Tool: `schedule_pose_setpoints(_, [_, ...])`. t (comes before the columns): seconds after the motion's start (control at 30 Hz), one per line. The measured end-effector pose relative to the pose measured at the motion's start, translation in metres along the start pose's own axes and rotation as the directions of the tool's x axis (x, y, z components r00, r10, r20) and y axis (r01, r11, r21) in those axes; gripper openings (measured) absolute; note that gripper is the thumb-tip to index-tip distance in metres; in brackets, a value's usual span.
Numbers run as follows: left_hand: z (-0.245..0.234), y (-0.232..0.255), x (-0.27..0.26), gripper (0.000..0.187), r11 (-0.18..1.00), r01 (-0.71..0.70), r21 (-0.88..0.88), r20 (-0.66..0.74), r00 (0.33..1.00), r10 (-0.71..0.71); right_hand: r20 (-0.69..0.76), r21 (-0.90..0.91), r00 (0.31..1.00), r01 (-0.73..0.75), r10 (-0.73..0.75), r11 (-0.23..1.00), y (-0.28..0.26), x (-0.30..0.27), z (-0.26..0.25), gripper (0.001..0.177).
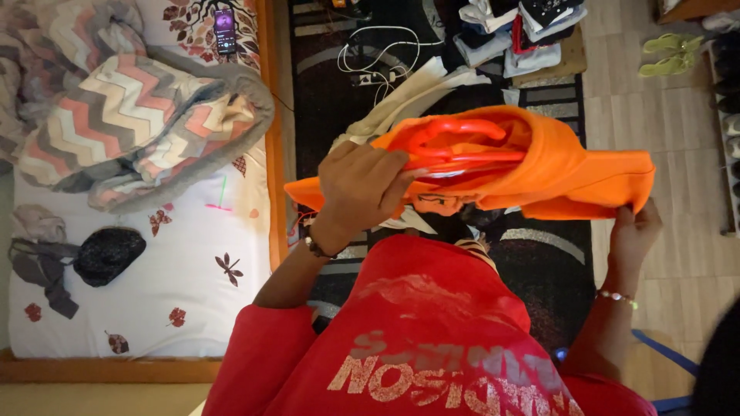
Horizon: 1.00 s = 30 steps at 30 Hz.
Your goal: Hanging clothes on hangers and placing them on a closet rod.
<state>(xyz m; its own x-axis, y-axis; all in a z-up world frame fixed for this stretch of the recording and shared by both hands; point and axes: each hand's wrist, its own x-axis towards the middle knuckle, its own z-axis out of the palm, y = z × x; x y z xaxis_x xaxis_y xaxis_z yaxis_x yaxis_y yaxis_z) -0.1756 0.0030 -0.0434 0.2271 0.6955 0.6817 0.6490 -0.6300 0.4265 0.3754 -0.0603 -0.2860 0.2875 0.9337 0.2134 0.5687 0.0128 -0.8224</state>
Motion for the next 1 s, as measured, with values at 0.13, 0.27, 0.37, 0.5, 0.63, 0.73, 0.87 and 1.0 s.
schedule_pose_setpoints(0.13, [0.005,-0.005,-0.003,0.019,0.999,0.028,-0.034,-0.031,0.999,-0.029,0.005,0.329,0.98,-0.192,0.201,0.925,-0.06,-0.008,0.017,0.016])
schedule_pose_setpoints(0.27, [-0.001,-0.008,-0.004,0.017,0.996,0.08,-0.032,-0.061,0.995,-0.082,0.022,0.275,0.997,-0.075,0.072,0.959,-0.206,-0.009,0.045,0.038])
schedule_pose_setpoints(0.37, [-0.007,-0.007,0.001,0.018,0.996,0.084,-0.019,-0.074,0.994,-0.085,0.014,-0.057,0.997,-0.078,0.079,0.995,-0.106,-0.03,0.033,0.029])
schedule_pose_setpoints(0.5, [-0.01,-0.008,0.002,0.021,0.998,0.06,0.022,-0.11,0.992,-0.057,-0.026,-0.22,0.993,-0.116,0.113,0.969,-0.014,-0.056,0.019,0.021])
schedule_pose_setpoints(0.63, [-0.015,-0.013,0.001,0.022,0.994,0.081,0.069,-0.149,0.986,-0.07,-0.065,-0.267,0.991,-0.132,0.119,0.955,0.022,-0.077,0.005,0.023])
schedule_pose_setpoints(0.73, [-0.017,-0.016,-0.002,0.024,0.992,0.105,0.067,-0.17,0.981,-0.093,-0.093,-0.32,0.971,-0.24,0.222,0.916,0.036,-0.092,-0.004,0.025])
schedule_pose_setpoints(0.87, [-0.011,-0.015,-0.006,0.025,0.99,0.128,0.066,-0.178,0.977,-0.114,-0.08,-0.369,0.905,-0.415,0.417,0.831,0.061,-0.116,-0.021,0.031])
schedule_pose_setpoints(1.0, [-0.011,-0.018,-0.008,0.024,0.987,0.149,0.058,-0.173,0.975,-0.137,-0.042,-0.502,0.936,-0.321,0.349,0.803,0.153,-0.161,-0.056,0.034])
